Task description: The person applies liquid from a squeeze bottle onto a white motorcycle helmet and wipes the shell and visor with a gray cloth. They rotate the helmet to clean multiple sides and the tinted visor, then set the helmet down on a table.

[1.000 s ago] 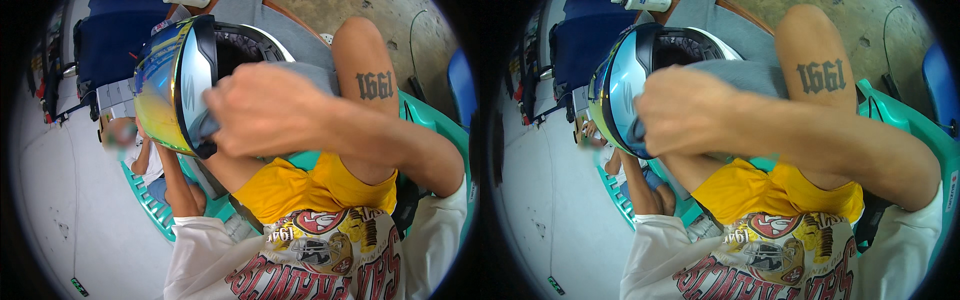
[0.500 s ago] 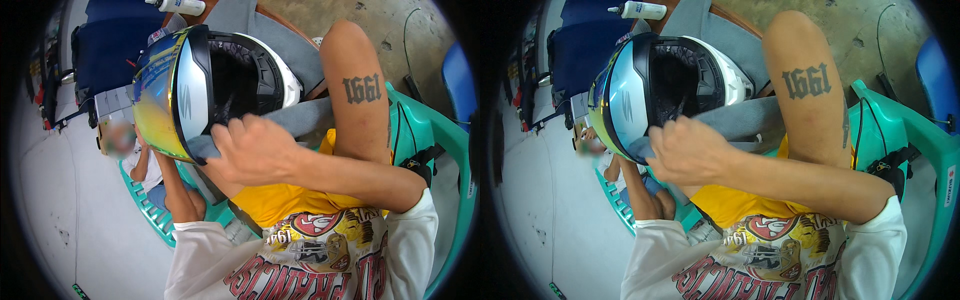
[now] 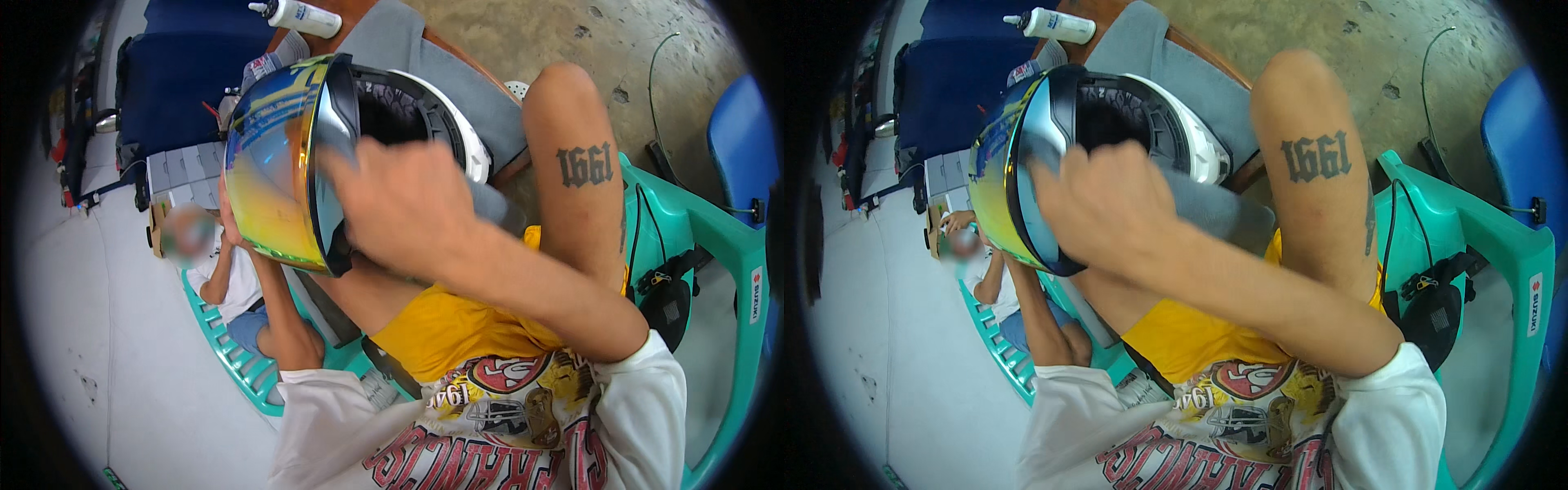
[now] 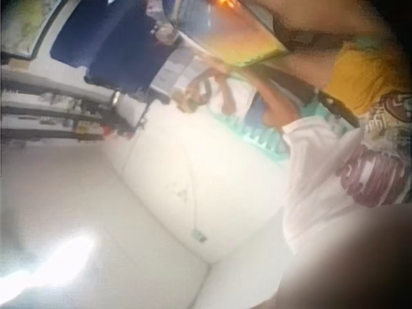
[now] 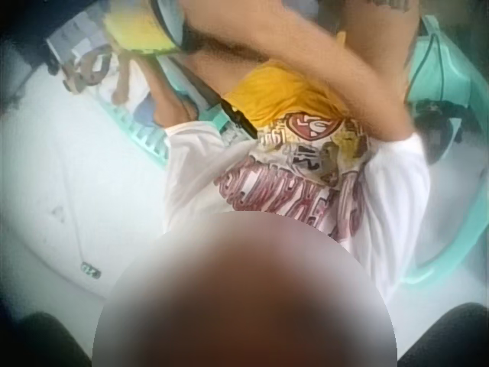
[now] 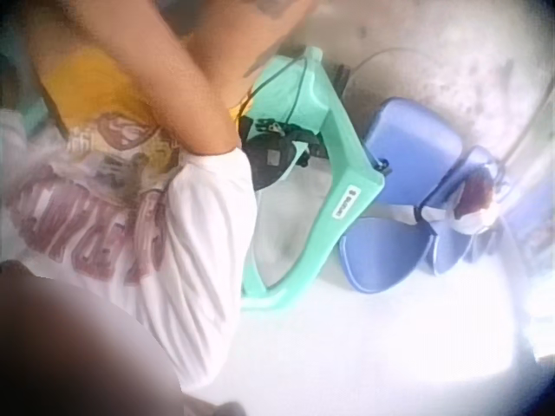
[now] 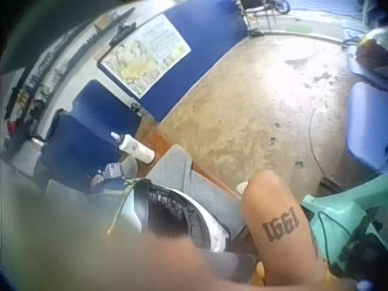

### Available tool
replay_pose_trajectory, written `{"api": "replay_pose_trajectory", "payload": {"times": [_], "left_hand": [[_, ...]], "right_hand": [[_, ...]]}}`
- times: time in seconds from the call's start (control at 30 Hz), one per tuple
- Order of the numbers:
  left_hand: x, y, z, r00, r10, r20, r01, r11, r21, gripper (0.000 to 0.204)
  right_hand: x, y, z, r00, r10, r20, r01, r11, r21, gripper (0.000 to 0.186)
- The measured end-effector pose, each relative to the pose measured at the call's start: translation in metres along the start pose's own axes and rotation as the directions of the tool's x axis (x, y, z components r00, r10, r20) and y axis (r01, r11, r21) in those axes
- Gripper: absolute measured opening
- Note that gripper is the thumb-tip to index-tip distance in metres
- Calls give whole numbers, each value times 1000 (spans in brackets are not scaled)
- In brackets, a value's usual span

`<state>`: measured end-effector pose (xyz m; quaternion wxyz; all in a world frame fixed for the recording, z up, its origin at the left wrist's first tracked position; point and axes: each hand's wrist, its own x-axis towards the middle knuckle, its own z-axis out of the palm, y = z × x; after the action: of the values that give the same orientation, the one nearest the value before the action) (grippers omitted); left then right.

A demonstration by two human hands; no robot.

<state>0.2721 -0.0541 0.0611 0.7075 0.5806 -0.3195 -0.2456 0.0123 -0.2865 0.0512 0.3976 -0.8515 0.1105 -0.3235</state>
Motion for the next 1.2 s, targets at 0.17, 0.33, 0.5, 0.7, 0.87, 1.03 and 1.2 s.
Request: {"api": "replay_pose_trajectory", "payload": {"times": [0.17, 0.33, 0.5, 0.7, 0.87, 1.03, 1.2], "left_hand": [[-3, 3, 17, 995, 4, -104, 7, 995, 102, 59], [1, 4, 27, 997, -25, -67, 24, 999, -25, 62], [1, 5, 26, 992, 3, -123, 10, 994, 108, 66], [2, 1, 21, 976, 1, -219, 13, 998, 59, 66], [1, -1, -6, 994, -89, -65, 84, 993, -81, 61], [1, -9, -50, 950, -54, -307, 79, 995, 69, 62], [2, -15, -58, 971, -79, -224, 64, 995, -72, 63]], "right_hand": [[-10, -23, -13, 974, 205, 100, -214, 973, 89, 47], [10, -8, -19, 991, 129, -26, -129, 991, 29, 42], [24, -3, -17, 981, 186, 58, -191, 976, 103, 43], [-8, -22, -13, 973, 227, 33, -230, 963, 144, 49], [21, 8, 5, 988, 145, -59, -140, 987, 84, 27], [-40, -31, 9, 992, -122, 22, 122, 992, -23, 21], [-27, -4, -2, 967, -253, 27, 254, 964, -81, 26]]}}
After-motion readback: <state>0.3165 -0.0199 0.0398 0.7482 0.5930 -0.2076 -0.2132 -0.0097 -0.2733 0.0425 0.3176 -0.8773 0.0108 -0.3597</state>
